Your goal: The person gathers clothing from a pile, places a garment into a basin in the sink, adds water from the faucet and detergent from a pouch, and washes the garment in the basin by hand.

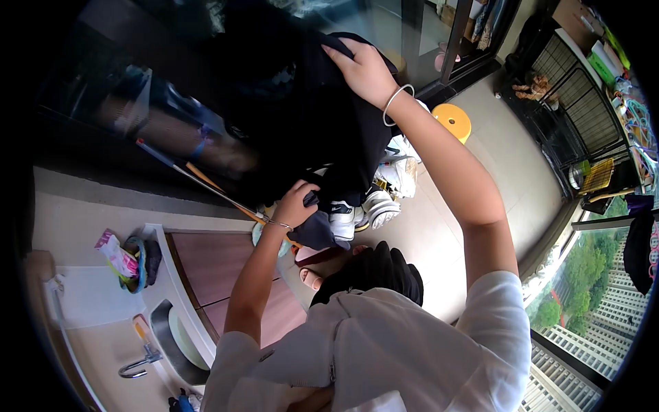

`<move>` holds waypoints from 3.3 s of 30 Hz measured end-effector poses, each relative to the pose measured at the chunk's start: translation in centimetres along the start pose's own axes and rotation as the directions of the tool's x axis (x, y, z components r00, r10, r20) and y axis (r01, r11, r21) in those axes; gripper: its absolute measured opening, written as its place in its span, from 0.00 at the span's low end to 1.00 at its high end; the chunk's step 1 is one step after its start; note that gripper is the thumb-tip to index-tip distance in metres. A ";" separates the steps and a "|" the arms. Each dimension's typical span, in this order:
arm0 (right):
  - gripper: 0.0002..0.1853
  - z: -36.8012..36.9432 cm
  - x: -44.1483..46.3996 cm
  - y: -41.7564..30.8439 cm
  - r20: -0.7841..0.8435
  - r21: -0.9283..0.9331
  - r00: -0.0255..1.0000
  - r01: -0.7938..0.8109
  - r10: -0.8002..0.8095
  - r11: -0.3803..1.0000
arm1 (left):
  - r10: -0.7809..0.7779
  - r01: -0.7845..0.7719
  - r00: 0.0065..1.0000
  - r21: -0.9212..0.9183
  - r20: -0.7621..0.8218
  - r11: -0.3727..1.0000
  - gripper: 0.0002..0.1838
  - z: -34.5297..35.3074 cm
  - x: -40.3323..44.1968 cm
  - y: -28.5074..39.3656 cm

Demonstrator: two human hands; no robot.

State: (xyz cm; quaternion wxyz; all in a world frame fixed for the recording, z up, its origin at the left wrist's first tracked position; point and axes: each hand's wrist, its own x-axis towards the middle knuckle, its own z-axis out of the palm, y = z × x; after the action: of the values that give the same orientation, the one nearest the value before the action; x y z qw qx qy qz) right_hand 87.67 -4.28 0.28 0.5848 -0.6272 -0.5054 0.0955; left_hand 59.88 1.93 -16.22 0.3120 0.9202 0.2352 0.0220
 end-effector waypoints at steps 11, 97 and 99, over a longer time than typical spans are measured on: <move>0.36 6.9 -3.7 9.3 0.633 -0.689 0.625 0.188 0.456 0.700 | -0.046 -0.116 0.814 -0.239 -0.579 0.964 0.18 -6.5 -9.8 2.3; 0.34 31.5 -55.5 -33.0 0.042 0.907 -0.691 -0.276 -0.722 0.317 | -0.608 -0.594 -0.792 -0.154 -0.060 0.789 0.29 20.4 -46.9 32.5; 0.43 31.5 -55.2 -30.4 -0.123 0.506 -0.874 -0.462 -0.470 0.728 | -0.639 -0.636 -0.769 -0.103 0.002 0.765 0.27 20.6 -46.7 32.1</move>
State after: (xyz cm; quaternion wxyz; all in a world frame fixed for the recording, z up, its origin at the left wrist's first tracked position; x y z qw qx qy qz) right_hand 23.39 -31.30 -9.88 -0.2827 0.3678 -0.6928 0.5521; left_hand 35.76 -52.84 -9.01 0.0976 -0.1227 0.3345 0.9293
